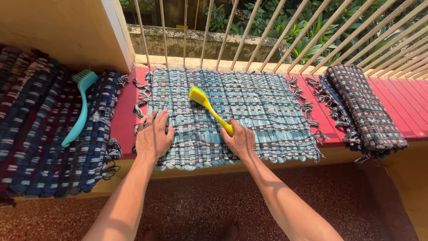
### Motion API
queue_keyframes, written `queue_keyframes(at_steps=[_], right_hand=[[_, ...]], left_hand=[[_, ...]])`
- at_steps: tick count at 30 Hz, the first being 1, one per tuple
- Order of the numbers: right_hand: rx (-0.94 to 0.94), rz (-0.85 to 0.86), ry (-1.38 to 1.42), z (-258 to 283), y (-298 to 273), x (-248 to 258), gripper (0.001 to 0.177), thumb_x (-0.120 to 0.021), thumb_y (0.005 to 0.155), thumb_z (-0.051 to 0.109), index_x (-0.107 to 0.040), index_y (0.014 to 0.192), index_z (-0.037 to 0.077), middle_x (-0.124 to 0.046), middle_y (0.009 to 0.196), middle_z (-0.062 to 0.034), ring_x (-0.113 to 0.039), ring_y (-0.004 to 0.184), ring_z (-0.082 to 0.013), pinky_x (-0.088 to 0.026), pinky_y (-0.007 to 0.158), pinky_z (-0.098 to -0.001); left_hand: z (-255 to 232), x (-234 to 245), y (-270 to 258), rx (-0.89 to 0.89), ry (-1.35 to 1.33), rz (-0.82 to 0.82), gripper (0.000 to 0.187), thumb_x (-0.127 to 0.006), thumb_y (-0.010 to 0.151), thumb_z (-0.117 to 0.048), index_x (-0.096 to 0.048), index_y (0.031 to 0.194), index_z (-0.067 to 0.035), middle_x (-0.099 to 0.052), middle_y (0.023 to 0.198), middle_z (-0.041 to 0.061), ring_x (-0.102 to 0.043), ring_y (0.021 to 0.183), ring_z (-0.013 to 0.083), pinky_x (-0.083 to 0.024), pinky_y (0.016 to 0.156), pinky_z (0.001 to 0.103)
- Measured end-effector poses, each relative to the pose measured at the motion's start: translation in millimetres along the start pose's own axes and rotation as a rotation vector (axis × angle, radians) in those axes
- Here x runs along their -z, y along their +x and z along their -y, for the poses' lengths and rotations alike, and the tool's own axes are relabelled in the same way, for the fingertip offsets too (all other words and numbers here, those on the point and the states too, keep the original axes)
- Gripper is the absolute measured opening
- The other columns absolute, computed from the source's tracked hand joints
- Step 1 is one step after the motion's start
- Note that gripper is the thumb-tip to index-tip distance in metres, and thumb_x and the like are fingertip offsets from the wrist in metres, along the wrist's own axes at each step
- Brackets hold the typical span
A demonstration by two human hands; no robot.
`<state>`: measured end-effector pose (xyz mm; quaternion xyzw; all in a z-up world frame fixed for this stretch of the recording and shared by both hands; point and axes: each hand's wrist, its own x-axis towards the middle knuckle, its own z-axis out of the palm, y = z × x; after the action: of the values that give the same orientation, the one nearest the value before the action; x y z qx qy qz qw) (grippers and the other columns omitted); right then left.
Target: The person brushes dust or debris off woven mats using a yellow brush and then folds them.
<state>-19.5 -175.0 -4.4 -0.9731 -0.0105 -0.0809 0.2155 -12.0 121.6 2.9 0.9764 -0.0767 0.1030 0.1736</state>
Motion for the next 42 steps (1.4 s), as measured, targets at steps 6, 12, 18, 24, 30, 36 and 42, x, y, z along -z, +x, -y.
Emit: queue_keyframes(at_steps=[6,12,18,24,30,36,42], right_hand=[[0.137,0.012,0.573,27,12,14,0.032,-0.067,0.093,0.023,-0.068,0.121,0.007,-0.074,0.081,-0.0054,-0.066,0.054,-0.0098,-0.054,0.042,-0.0313],[-0.186,-0.09,0.469,46,62,28,0.037,-0.068,0.097,0.025,-0.072,0.129,0.008,-0.075,0.076,-0.0176,-0.066,0.063,-0.0231,-0.051,0.059,-0.0372],[0.443,0.033,0.592,77,77,9,0.036,-0.07,0.098,0.025,-0.073,0.126,0.001,-0.081,0.1,-0.0157,-0.076,0.082,-0.0186,-0.058,0.077,-0.0335],[0.015,0.182,0.445,97,96,-5,0.036,-0.063,0.098,0.028,-0.07,0.13,0.013,-0.079,0.098,-0.0101,-0.069,0.061,-0.0239,-0.055,0.052,-0.0379],[0.038,0.018,0.375,105,99,-17,0.036,-0.062,0.099,0.031,-0.071,0.128,0.013,-0.079,0.077,-0.0108,-0.055,0.046,-0.013,-0.04,0.038,-0.0289],[0.294,0.17,0.439,114,78,-10,0.036,-0.068,0.097,0.034,-0.075,0.124,0.012,-0.077,0.079,-0.0118,-0.062,0.051,-0.0127,-0.046,0.044,-0.0268],[0.183,0.103,0.425,118,80,-2,0.035,-0.064,0.098,0.031,-0.071,0.127,0.011,-0.076,0.079,-0.0131,-0.061,0.051,-0.0158,-0.047,0.044,-0.0335]], left_hand=[[-2,-3,0,0.064,-0.043,-0.071,0.046,-0.054,0.095,-0.033,-0.063,0.136,-0.014,-0.055,0.151,0.0,-0.044,0.143,0.0226,-0.028,0.118,0.046],[3,-7,-4,0.076,-0.098,-0.119,0.042,-0.058,0.093,-0.032,-0.068,0.128,-0.011,-0.062,0.144,0.003,-0.049,0.141,0.0223,-0.032,0.117,0.045],[5,-8,0,0.072,-0.118,-0.151,0.041,-0.06,0.091,-0.031,-0.069,0.125,-0.01,-0.064,0.141,0.004,-0.052,0.138,0.0215,-0.034,0.117,0.044],[6,-6,-2,0.062,-0.102,-0.148,0.04,-0.061,0.09,-0.03,-0.069,0.124,-0.01,-0.065,0.14,0.004,-0.053,0.137,0.0219,-0.034,0.116,0.044],[5,-5,1,0.073,-0.129,-0.173,0.039,-0.062,0.089,-0.029,-0.07,0.121,-0.009,-0.066,0.138,0.005,-0.054,0.135,0.0229,-0.035,0.115,0.043],[2,-5,0,0.022,-0.1,-0.21,0.038,-0.063,0.089,-0.027,-0.071,0.12,-0.006,-0.067,0.136,0.008,-0.057,0.132,0.0247,-0.037,0.116,0.042],[0,0,-2,-0.17,-0.102,-0.206,0.029,-0.066,0.086,-0.012,-0.071,0.113,-0.002,-0.07,0.127,0.011,-0.061,0.125,0.032,-0.047,0.107,0.044]])
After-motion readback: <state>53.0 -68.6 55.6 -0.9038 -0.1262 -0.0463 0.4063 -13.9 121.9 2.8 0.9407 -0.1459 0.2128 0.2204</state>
